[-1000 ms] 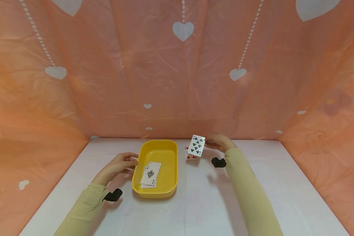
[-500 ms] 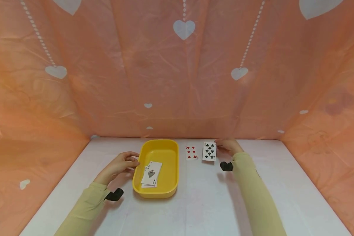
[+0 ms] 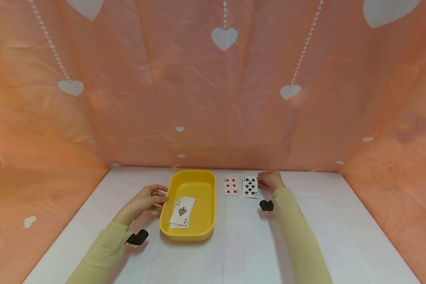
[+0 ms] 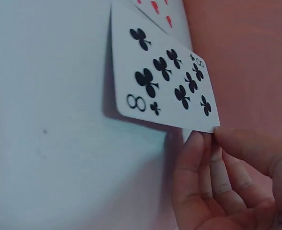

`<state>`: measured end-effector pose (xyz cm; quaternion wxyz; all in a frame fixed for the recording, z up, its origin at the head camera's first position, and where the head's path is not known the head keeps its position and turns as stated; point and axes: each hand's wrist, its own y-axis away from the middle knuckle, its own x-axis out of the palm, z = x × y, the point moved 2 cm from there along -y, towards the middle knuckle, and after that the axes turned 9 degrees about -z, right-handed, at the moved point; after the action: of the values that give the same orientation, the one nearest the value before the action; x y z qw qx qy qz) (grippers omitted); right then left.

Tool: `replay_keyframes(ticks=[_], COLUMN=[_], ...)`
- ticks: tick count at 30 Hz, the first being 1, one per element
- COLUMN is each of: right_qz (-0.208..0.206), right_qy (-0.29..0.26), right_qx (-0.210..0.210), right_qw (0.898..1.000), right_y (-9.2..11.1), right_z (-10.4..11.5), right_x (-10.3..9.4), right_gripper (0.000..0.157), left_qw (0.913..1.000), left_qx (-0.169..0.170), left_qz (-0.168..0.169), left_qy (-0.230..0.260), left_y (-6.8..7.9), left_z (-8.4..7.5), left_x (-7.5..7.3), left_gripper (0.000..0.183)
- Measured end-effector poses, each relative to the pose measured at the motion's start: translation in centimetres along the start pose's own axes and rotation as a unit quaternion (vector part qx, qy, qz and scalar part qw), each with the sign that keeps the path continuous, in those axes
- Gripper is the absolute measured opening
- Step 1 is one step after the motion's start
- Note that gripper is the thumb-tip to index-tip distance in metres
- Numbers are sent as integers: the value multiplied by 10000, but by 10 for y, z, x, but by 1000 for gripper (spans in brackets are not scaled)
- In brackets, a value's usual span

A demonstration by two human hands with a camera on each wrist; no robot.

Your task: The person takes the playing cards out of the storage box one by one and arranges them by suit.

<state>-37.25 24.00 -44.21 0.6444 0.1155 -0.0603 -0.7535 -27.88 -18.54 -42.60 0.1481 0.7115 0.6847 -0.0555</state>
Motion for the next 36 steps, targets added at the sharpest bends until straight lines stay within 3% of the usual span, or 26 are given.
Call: replay_keyframes(ticks=[6, 17, 28, 36], right_qz=[-61, -141, -600, -671], right_qy=[-91, -55, 46, 233], right_qx=[31, -338, -281, -260], right_qw=[9999, 9993, 9978, 9971], right_y=[-1, -7, -9, -9], right_z=[-3, -5, -6, -6], right_x=[5, 5, 8, 9], right_gripper=[40, 43, 43, 42], left_qw=[10000, 9994, 9994, 9994], left_qx=[-15, -125, -176, -153], left_qz=[-39, -239, -234, -258], left_qy=[38, -221, -207, -152], left_y=[0, -2, 0, 0], left_z=[1, 3, 2, 2], left_x=[0, 1, 1, 1], left_gripper=[38, 36, 37, 37])
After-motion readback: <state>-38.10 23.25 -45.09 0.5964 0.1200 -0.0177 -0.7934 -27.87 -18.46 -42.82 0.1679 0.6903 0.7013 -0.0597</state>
